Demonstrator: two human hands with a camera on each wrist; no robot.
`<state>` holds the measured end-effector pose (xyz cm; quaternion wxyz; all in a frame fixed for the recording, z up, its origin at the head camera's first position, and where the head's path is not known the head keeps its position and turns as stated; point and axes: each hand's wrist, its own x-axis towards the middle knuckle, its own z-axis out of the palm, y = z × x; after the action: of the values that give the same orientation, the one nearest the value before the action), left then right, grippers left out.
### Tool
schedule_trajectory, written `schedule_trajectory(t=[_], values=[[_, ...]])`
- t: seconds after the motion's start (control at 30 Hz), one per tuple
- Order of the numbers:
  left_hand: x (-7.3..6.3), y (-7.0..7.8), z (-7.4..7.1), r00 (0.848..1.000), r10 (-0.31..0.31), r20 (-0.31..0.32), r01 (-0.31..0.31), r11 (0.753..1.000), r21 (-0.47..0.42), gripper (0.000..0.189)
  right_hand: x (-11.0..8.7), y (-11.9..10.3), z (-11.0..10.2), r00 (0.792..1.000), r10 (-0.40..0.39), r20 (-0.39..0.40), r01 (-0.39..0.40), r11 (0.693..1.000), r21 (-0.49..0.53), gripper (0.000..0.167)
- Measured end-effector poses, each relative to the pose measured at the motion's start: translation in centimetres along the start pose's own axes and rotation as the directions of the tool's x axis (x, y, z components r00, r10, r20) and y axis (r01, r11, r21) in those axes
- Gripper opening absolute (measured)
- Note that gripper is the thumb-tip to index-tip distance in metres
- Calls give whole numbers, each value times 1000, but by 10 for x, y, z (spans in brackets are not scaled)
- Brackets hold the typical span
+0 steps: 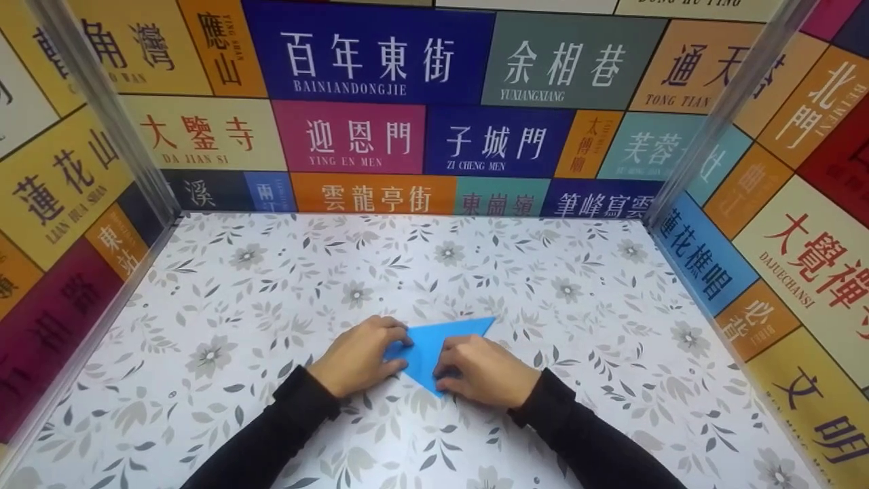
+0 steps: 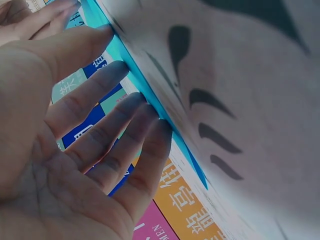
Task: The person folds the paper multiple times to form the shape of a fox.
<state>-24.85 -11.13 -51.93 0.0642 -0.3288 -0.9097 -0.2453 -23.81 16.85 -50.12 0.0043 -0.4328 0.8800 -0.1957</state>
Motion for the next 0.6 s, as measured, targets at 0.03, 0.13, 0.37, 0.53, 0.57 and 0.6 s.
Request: schedule_trajectory(t=[0.03,0.13,0.37,0.53,0.57,0.6], values=[[0,0,0,1000,-1,0,1,1000,-4,29,-1,0,0,1000,-3,2,3,1000,-3,13],[0,-1,0,1000,-8,2,8,1000,-12,29,-4,0,2,1000,-10,3,10,1000,-8,13],[0,-1,0,1000,-26,12,27,999,-18,30,-7,-3,3,1000,-6,-2,6,1000,-20,17],[0,0,-1,999,-30,15,30,1000,-7,29,-8,-4,3,1000,-2,4,2,1000,-27,16],[0,0,-1,999,-30,15,30,1000,-7,29,-8,-4,3,1000,-1,5,2,1000,-26,16],[0,0,-1,999,-29,14,29,1000,-6,29,-8,-4,4,1000,-1,5,1,1000,-26,15]])
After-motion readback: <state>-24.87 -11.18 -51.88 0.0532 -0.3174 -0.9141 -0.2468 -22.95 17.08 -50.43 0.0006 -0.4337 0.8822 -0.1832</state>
